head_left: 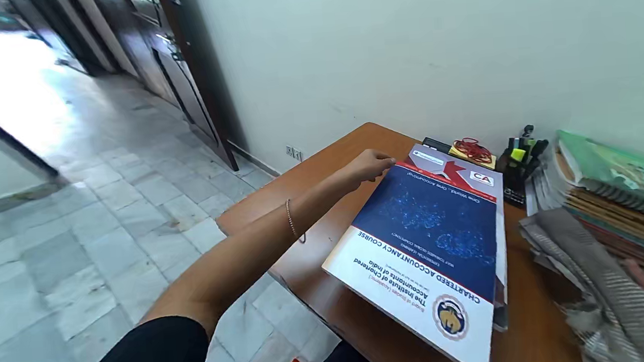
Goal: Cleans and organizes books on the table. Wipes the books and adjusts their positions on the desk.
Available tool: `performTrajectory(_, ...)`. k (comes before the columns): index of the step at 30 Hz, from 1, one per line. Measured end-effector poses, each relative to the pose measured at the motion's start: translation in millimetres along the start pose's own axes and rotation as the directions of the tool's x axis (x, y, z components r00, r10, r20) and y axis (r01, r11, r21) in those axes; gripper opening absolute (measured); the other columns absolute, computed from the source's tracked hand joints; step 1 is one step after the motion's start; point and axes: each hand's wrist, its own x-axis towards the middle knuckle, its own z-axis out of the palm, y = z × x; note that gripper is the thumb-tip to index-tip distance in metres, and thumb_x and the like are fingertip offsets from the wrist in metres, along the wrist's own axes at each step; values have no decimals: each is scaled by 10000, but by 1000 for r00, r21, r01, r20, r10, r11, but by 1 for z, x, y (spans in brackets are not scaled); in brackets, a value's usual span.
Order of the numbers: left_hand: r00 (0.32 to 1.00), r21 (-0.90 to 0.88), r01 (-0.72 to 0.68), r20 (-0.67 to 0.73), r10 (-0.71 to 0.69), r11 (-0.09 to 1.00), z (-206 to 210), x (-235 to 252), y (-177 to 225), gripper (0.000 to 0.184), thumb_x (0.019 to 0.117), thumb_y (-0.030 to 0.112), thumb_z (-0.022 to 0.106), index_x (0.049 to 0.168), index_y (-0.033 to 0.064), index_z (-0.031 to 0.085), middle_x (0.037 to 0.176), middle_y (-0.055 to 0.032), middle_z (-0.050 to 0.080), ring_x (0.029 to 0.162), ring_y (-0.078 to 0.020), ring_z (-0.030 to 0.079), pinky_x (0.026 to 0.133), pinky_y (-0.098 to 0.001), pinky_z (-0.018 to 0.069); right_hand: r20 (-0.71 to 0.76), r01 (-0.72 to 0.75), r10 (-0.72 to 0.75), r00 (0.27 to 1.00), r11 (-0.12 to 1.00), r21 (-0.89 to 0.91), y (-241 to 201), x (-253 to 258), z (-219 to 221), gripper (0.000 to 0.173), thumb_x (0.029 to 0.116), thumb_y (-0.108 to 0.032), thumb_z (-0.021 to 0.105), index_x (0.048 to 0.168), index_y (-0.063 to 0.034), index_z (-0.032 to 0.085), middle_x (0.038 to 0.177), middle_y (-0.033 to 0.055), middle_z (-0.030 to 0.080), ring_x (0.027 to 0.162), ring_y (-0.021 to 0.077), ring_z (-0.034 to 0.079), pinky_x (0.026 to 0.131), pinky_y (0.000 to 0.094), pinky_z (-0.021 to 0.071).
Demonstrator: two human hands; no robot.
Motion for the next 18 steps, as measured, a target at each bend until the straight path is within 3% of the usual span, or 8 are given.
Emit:
performTrajectory(2, 989, 101, -138, -46, 143, 985, -10, -26, -4, 424, 1102, 195, 445, 1440, -56, 496, 1443, -266, 524, 1271, -368, 559, 1054, -511, 437, 244, 233, -228, 942, 973, 10, 49, 21, -68, 380, 1084, -403, 449, 1293, -136, 620, 1189, -41, 720, 1091, 25, 675, 936, 214, 556)
performTrajectory(3, 957, 183, -253, -97, 273, 950, -10, -49, -11, 387, 1091, 172, 461, 1395, -52, 544, 1394, -250, 564, 1231, -347, 594, 1037, -493, 469, 361, 318, -278, 890, 946, -56, 57, 38, -95, 450, 1064, -437, 490, 1389, -134, 556, 1284, -14, 675, 1175, 60, 638, 989, 244, 533)
performTrajectory(4, 885, 288, -386, -152, 440, 876, -6, -77, -22, 339, 1068, 154, 491, 1319, -39, 610, 1289, -218, 625, 1140, -301, 637, 981, -457, 514, 319, 342, -281, 905, 927, -153, 52, 43, -95, 493, 1023, -453, 555, 1398, -133, 559, 1266, -9, 677, 1156, 72, 642, 980, 253, 535)
performTrajectory(7, 474, 612, -641, -158, 866, 463, 31, -154, -72, 237, 1010, 291, 568, 1108, 132, 712, 1087, -45, 717, 1065, -155, 657, 945, -323, 513, 156, 259, -211, 965, 861, -437, -3, 28, -27, 446, 970, -344, 617, 1369, -144, 605, 1203, -69, 711, 1037, 13, 679, 917, 227, 564)
performTrajectory(8, 398, 671, -654, -90, 913, 351, 47, -172, -88, 207, 1053, 308, 528, 1131, 192, 680, 1130, -12, 697, 1132, -156, 620, 1000, -313, 455, 194, 256, -179, 964, 815, -520, -26, 20, 2, 492, 984, -309, 613, 1431, -108, 564, 1288, -48, 679, 1073, 8, 667, 944, 240, 556)
performTrajectory(10, 375, 718, -648, 12, 927, 254, 72, -192, -109, 231, 1081, 221, 468, 1252, 242, 621, 1262, 26, 629, 1262, -156, 515, 1099, -299, 335, 363, 408, -209, 908, 644, -647, -53, 7, 64, 559, 938, -276, 626, 1425, -9, 564, 1326, 107, 618, 1110, 60, 620, 939, 276, 538)
performTrajectory(14, 302, 748, -556, -225, 927, 363, 111, -184, -126, 189, 1072, 191, 478, 1189, 242, 618, 1187, 54, 570, 1249, -90, 453, 1156, -263, 204, 764, 818, -333, 553, 392, -421, -35, -19, 169, 380, 922, -226, 680, 1300, -212, 723, 1276, 243, 655, 1080, 286, 685, 831, 384, 593)
performTrajectory(18, 253, 688, -548, -406, 878, 476, 127, -177, -136, 54, 1035, 209, 572, 993, 215, 605, 1087, 30, 568, 1147, -57, 512, 1097, -182, 306, 903, 958, -334, 270, 190, -217, 1, -23, 214, 345, 911, -173, 605, 1212, -247, 757, 1221, 147, 702, 832, 294, 673, 598, 391, 520)
